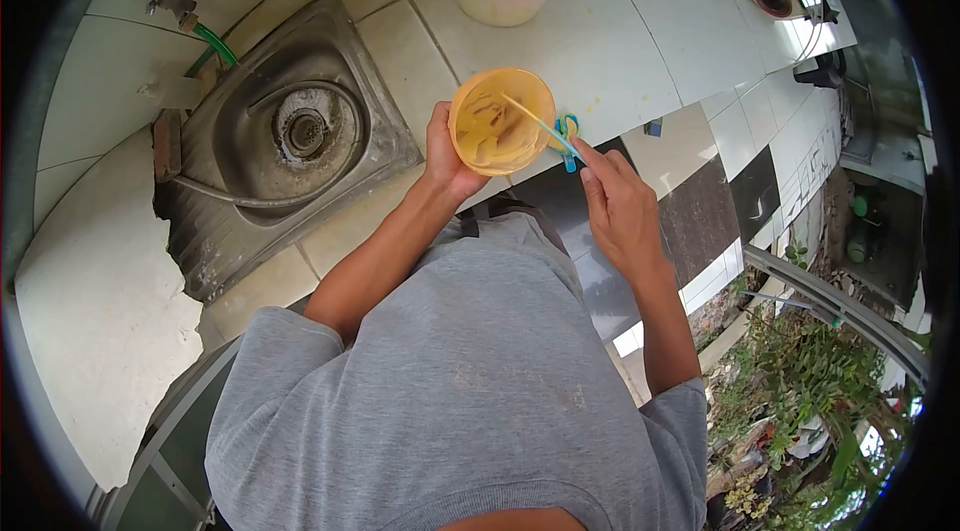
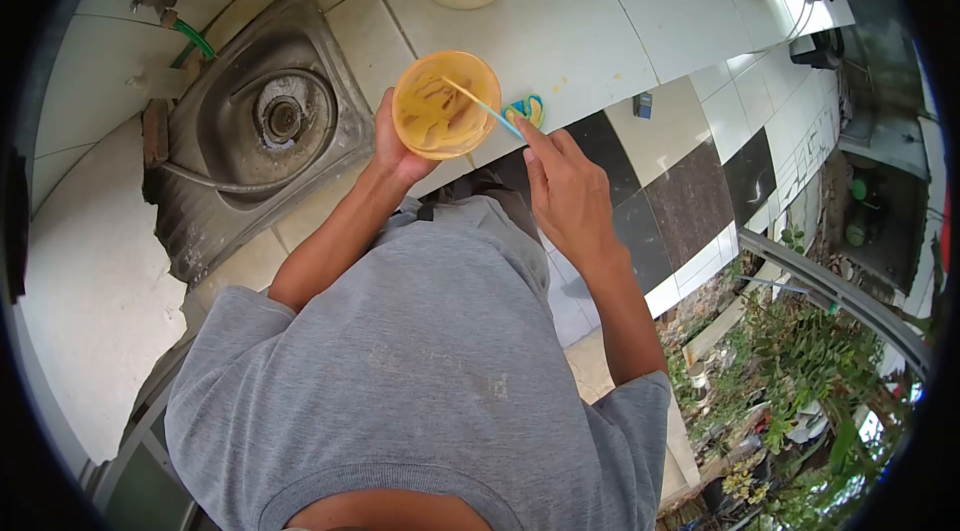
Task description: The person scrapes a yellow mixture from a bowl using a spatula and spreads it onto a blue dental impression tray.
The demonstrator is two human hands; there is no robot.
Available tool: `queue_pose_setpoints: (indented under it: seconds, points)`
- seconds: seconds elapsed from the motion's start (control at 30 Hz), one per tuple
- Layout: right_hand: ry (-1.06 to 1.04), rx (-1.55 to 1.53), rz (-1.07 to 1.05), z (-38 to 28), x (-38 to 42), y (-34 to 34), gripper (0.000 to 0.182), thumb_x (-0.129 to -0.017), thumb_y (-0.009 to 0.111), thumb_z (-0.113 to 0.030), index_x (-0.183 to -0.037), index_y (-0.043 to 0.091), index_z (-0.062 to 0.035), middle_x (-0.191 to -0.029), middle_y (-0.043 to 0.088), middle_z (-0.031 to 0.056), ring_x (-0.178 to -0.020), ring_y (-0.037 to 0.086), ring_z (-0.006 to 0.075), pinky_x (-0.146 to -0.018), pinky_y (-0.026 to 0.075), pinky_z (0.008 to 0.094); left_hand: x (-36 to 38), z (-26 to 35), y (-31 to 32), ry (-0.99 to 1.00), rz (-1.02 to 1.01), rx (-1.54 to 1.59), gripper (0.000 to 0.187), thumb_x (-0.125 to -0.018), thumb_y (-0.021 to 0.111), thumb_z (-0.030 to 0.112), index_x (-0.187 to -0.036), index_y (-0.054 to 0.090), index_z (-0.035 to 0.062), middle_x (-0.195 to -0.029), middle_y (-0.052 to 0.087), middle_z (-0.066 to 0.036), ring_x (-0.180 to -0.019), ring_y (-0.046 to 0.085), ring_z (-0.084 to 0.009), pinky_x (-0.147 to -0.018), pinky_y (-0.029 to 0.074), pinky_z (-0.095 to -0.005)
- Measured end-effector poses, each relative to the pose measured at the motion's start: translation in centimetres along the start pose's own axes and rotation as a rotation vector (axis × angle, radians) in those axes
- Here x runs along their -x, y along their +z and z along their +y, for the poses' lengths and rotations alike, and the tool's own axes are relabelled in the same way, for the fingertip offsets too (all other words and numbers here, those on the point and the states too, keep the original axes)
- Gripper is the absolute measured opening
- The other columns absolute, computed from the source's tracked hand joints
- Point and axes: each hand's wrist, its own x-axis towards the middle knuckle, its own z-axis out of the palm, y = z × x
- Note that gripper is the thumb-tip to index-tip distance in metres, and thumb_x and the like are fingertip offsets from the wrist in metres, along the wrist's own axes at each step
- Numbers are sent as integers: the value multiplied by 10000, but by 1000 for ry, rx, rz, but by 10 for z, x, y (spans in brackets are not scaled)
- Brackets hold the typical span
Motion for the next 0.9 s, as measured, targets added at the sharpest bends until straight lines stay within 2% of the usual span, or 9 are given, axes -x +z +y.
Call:
queue_pose_setpoints:
  seconds: [0.03, 0.23, 0.37, 0.47, 0.53, 0.57, 0.63, 0.73, 0.9]
  points:
    - [15, 182, -73, -2, -1, -3, 314, -911, 582, -121, -1223, 616, -106, -829, 581, 103, -746, 651, 239, -611, 502, 351, 4, 0, 5, -3, -6, -12, 519, -878, 356, 334, -1262, 530, 32, -1262, 569, -148, -1153, 557, -315, -1013, 438, -494]
    - [-200, 257, 33, 4, -4, 17, 348, -881, 614, -128, -1228, 631, -144, -804, 550, 88, -649, 615, 235, -563, 491, 369, 7, 3, 5, -56, -82, -37, 524, -886, 344, 337, -1261, 529, 19, -1262, 569, -148, -1158, 558, -306, -1019, 439, -487]
    - [-177, 273, -61, 2, 3, 23, 350, -879, 606, -114, -1227, 630, -142, -774, 550, 91, -640, 620, 247, -553, 491, 365, 5, 2, 6, -27, -60, -111, 534, -892, 333, 352, -1258, 532, 18, -1256, 574, -149, -1150, 565, -301, -1009, 449, -472]
    - [-143, 122, -147, 15, 12, 32, 331, -899, 598, -128, -1228, 629, -139, -755, 575, 108, -600, 599, 221, -545, 481, 352, -4, -1, 1, 19, -11, -147, 504, -913, 306, 347, -1233, 534, 32, -1229, 585, -139, -1133, 576, -289, -998, 459, -454]
    - [-8, -375, -174, 27, 15, 43, 296, -950, 567, -169, -1232, 619, -95, -727, 591, 71, -544, 510, 131, -493, 419, 277, -5, -4, 3, 94, 26, -223, 483, -924, 291, 341, -1216, 532, 43, -1209, 591, -128, -1123, 578, -272, -992, 461, -437]
    - [-5, -373, -171, 29, 18, 45, 296, -950, 567, -169, -1232, 619, -95, -727, 591, 71, -544, 510, 131, -493, 419, 277, -6, -5, 5, 172, 63, -298, 463, -935, 275, 335, -1199, 531, 54, -1188, 596, -117, -1113, 579, -256, -986, 463, -420]
    - [482, -982, -345, 29, 25, 47, 330, -995, 524, -228, -1245, 593, -24, -757, 563, 12, -557, 379, 38, -482, 313, 198, -7, -3, 7, 225, 52, -324, 446, -941, 268, 329, -1187, 530, 65, -1171, 599, -105, -1106, 577, -240, -980, 462, -405]
    - [538, -1337, -246, 32, 43, 55, 364, -994, 531, -237, -1278, 567, -14, -791, 578, 5, -565, 349, 14, -487, 272, 164, -10, 1, 3, 290, 52, -327, 429, -947, 267, 326, -1168, 533, 73, -1149, 602, -90, -1097, 572, -218, -972, 459, -380]
    - [349, -1003, 98, 18, 54, 89, 321, -992, 510, -154, -1288, 585, -51, -795, 560, 11, -579, 401, 46, -502, 334, 193, -15, 6, -6, 288, 83, -207, 468, -923, 289, 299, -1211, 551, 38, -1195, 603, -119, -1100, 574, -267, -976, 454, -427]
